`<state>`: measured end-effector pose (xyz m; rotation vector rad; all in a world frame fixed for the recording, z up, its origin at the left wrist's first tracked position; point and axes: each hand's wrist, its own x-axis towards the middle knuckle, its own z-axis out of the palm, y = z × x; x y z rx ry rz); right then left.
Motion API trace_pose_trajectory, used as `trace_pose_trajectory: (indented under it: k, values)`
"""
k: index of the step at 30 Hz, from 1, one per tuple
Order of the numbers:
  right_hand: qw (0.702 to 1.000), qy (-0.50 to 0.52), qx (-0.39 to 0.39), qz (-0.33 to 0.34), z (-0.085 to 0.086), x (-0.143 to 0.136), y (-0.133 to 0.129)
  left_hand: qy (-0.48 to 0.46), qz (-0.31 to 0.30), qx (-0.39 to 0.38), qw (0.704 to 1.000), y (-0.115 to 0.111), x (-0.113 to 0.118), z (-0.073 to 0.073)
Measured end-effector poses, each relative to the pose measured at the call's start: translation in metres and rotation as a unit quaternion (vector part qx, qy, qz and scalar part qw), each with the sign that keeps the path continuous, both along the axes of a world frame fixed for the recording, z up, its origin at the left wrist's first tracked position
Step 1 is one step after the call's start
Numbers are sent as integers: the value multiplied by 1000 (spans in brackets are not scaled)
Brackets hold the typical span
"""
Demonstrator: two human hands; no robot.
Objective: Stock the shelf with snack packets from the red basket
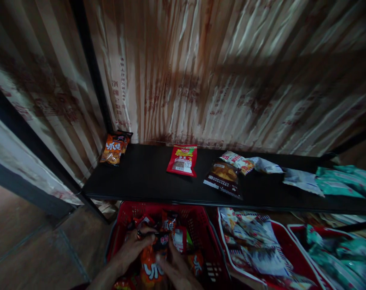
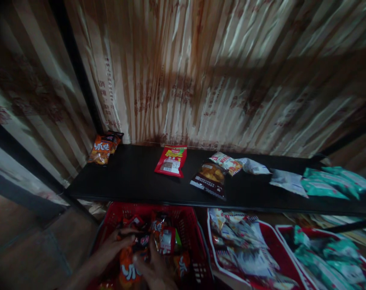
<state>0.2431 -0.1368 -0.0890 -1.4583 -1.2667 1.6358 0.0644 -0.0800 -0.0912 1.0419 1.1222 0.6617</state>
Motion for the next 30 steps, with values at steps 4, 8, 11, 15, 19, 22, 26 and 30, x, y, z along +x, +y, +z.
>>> trace_pose_trajectory:
  k: [4, 8, 11, 15, 19, 22, 26, 30]
  values:
    - [998, 24, -4, -53, -6, -1, 4, 10, -24, 1, 1000, 0, 0, -11]
    - [996, 29, -19, -78, -7, -4, 6, 2, -36, 4, 999, 1, 2, -15]
    - [992, 28, -39, -117, -7, -5, 6, 1, -34, 9, 999, 1, 3, -12]
    - [983, 70, -51, -161, -2, -9, 8, -10, -52, 27, 998, 2, 5, -6]
    - [973, 139, -41, -181, 6, -16, 14, -7, -70, 35, 997, 5, 4, -7]
    - [967, 165, -23, -193, 6, -18, 19, -8, -73, 41, 996, 7, 4, -13]
    - [964, 165, 12, -208, 2, -16, 22, 4, -65, 44, 997, 8, 6, -19]
    - [966, 127, 16, -224, 4, -13, 21, 14, -60, 47, 997, 7, 6, -14]
